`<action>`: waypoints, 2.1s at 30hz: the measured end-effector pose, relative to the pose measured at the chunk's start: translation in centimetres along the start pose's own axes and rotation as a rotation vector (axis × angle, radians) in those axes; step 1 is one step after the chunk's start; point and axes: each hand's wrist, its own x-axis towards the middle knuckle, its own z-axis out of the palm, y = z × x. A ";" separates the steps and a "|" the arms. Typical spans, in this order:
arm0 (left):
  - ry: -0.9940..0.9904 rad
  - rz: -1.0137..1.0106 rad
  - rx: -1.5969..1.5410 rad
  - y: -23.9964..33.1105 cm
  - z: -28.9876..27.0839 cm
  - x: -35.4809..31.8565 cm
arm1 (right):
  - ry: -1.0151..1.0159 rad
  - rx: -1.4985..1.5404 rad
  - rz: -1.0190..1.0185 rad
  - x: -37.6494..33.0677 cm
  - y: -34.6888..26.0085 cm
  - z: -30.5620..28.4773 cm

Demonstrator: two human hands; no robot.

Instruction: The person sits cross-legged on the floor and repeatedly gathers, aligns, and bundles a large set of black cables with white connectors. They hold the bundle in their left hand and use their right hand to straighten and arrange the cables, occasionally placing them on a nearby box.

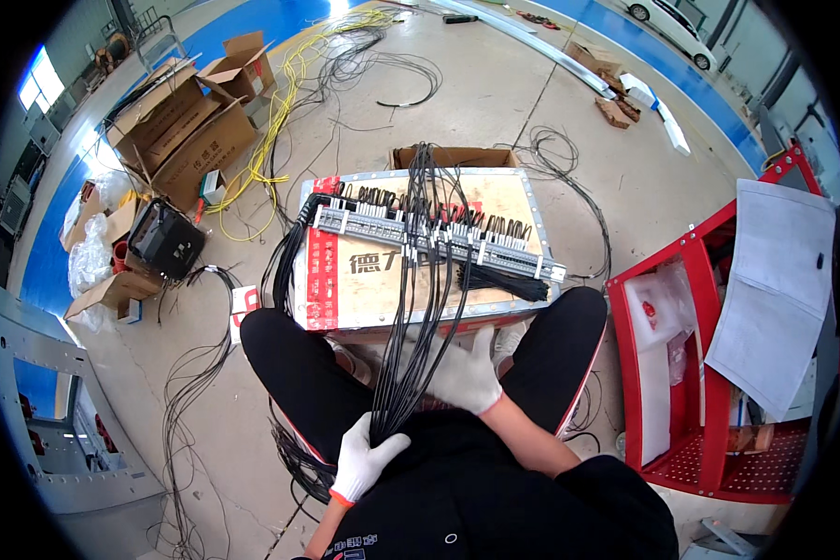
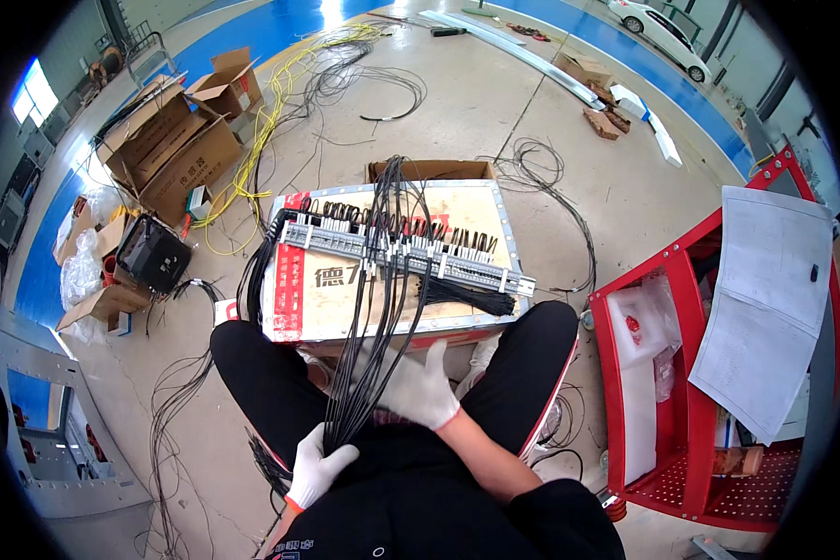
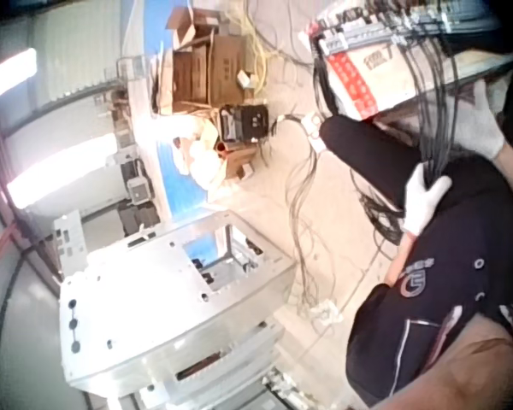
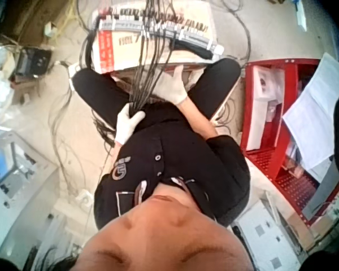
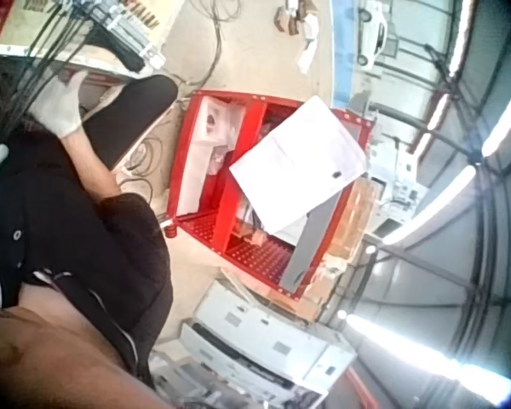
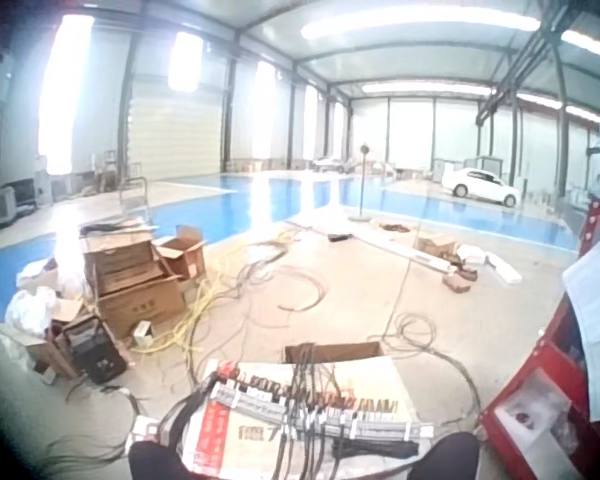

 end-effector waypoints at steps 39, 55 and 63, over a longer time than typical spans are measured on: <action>-0.630 -0.346 -0.289 0.5 -0.6 3.7 | 0.125 -1.976 0.211 -1.7 0.1 4.5; -0.346 -0.141 -0.003 -0.1 1.0 3.1 | 0.618 -1.380 0.067 18.9 -12.4 6.3; -0.319 -0.130 0.289 2.4 0.0 1.2 | 0.560 -1.124 -0.075 24.4 -14.1 3.5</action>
